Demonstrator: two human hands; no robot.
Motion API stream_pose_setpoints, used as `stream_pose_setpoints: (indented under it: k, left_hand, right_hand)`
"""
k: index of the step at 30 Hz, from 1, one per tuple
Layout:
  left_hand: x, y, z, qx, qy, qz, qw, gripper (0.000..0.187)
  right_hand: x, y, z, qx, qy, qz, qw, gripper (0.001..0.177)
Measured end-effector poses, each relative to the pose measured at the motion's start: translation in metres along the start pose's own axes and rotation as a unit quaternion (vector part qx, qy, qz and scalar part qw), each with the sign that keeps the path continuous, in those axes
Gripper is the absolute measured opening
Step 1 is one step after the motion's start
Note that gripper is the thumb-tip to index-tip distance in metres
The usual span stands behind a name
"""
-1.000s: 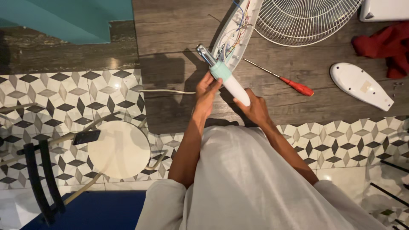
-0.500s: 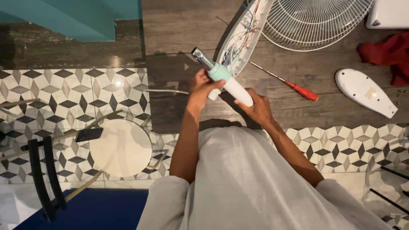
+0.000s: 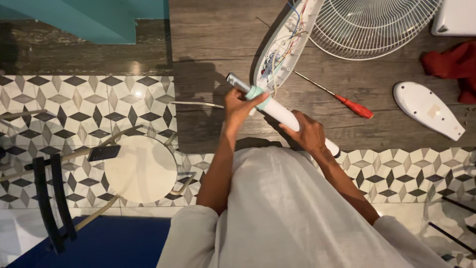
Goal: The person disassembles a white pedestal fan on a wooden table. They use a screwdriver to remove screws from the fan's base and neck, then detach the neck from the base. The person also handles the fan's power cord and internal wiring.
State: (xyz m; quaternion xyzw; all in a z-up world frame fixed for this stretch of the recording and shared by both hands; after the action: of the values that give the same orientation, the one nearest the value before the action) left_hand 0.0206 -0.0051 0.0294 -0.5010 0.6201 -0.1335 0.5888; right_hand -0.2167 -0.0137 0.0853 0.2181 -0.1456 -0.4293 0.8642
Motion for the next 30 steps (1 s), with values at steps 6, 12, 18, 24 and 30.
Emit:
stream_pose_setpoints:
  k: [6, 12, 18, 24, 30]
  left_hand:
    - [-0.019, -0.005, 0.000, -0.115, 0.209, -0.081, 0.968, 0.068]
    - [-0.003, 0.018, 0.008, 0.112, 0.033, 0.042, 0.992, 0.048]
    - [-0.011, 0.033, 0.000, -0.154, 0.191, -0.084, 0.966, 0.088]
    - [-0.011, 0.034, -0.005, -0.040, -0.019, -0.138, 0.989, 0.067]
    - [-0.027, 0.013, 0.015, 0.084, 0.062, -0.098, 0.990, 0.060]
  right_hand:
    - [-0.006, -0.008, -0.006, 0.095, 0.013, -0.037, 0.995, 0.048]
    - [-0.011, -0.011, 0.001, 0.021, 0.006, 0.030, 0.999, 0.055]
    - [-0.009, -0.015, 0.002, 0.066, 0.018, -0.009, 0.998, 0.049]
    - [-0.007, -0.004, 0.002, 0.013, -0.031, 0.033, 0.999, 0.053]
    - [-0.007, -0.003, 0.002, 0.022, 0.005, -0.005, 1.000, 0.049]
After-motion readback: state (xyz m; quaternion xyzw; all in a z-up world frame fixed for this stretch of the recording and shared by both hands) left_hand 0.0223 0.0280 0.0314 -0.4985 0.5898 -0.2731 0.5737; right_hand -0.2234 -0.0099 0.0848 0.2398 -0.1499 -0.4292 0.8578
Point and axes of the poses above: each hand's wrist, its own x-axis towards the middle knuckle, its own z-axis out of the back of the hand, y = z × x, the point moved 2 cm from there along x, towards the middle knuckle, and after that the axes turned 8 degrees about z, right-handed, at the moved point
